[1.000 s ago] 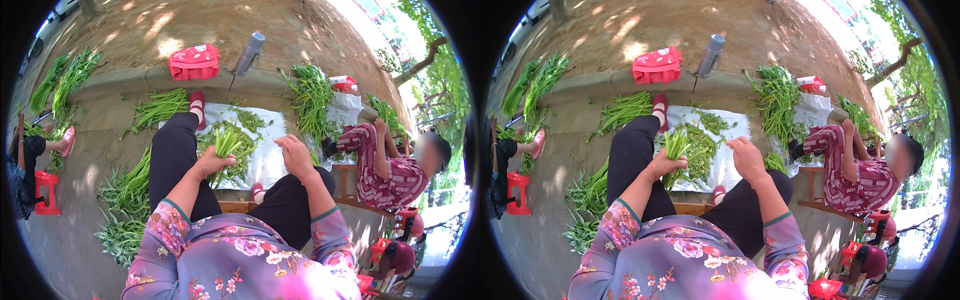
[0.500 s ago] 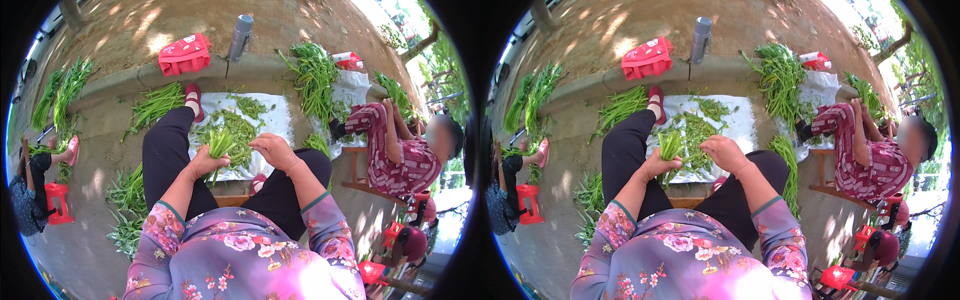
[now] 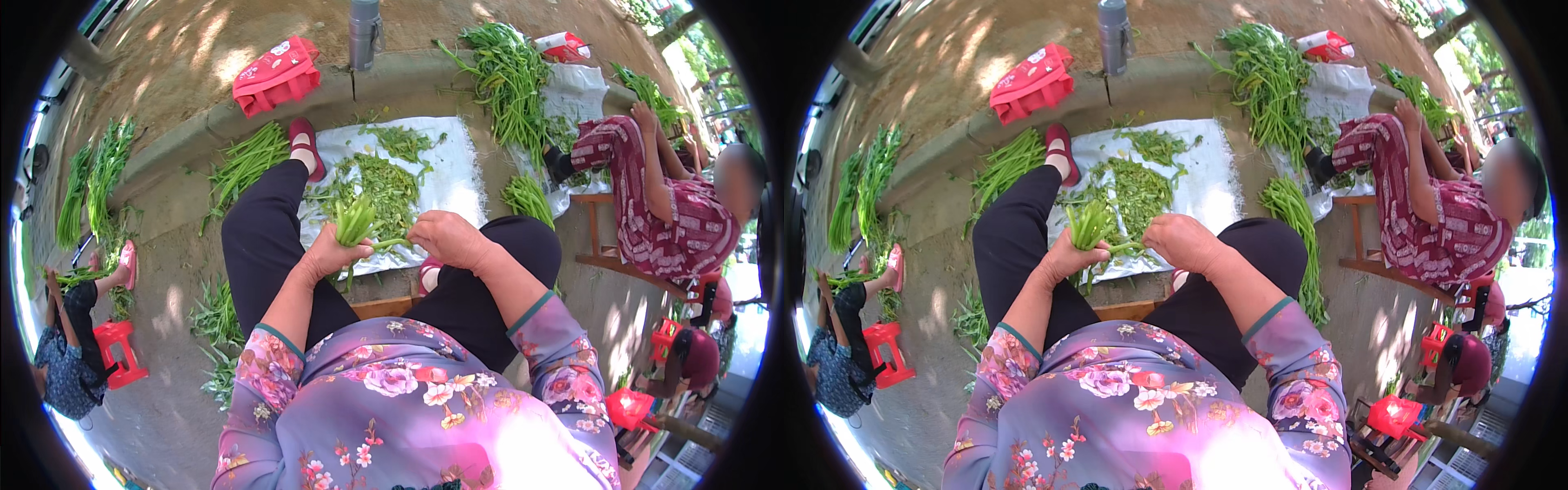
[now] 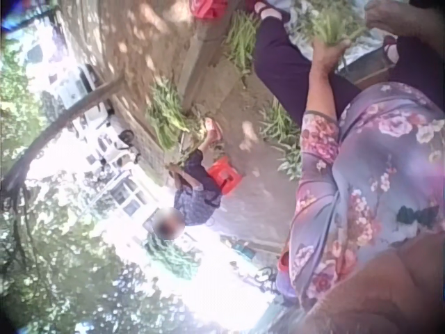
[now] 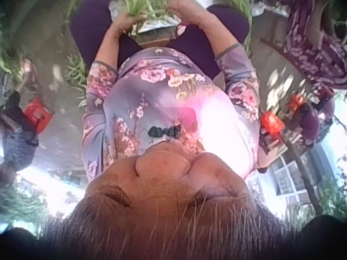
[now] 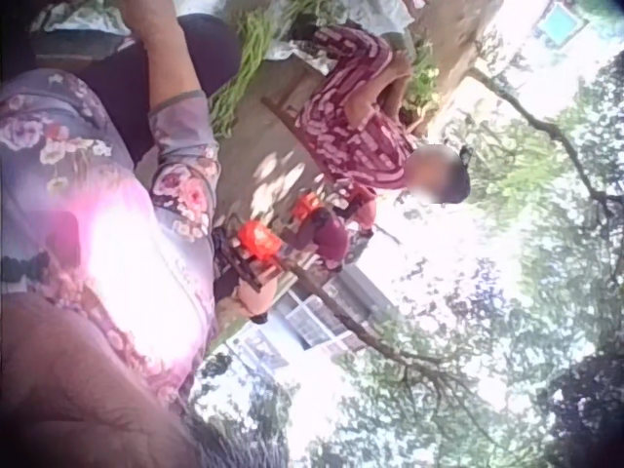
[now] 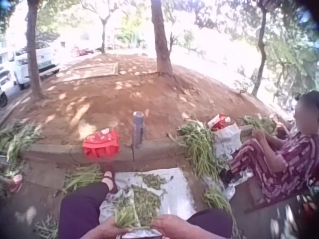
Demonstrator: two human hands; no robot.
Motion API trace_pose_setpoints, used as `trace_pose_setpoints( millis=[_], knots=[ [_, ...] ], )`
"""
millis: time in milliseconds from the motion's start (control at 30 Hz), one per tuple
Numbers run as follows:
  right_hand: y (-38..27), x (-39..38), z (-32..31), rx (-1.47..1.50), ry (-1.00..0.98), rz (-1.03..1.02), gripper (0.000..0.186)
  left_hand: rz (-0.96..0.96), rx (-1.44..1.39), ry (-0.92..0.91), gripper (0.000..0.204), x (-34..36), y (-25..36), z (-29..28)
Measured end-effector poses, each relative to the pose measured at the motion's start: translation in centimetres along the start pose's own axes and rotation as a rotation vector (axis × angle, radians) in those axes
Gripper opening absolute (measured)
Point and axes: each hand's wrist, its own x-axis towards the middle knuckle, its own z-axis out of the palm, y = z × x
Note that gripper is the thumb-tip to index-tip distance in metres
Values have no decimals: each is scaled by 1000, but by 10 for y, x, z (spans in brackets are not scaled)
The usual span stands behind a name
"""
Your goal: The person plucks leaves and tips from stems of water spinach by hand, discarding the stems onto a central sheet.
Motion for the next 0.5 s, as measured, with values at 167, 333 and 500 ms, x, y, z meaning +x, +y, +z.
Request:
trace_pose_setpoints(
  millis=[167, 333, 500],
  knots=[
    [-3, 2, -2, 12, 1, 9, 14, -29, -43, 1, 17, -4, 8, 0],
    [-2, 6, 3, -109, -58, 5, 13, 17, 22, 9, 17, -2, 4, -2],
    [-4, 9, 9, -208, -46, 52, 10, -3, 109, 10, 19, 0, 1, -2]
  ],
)
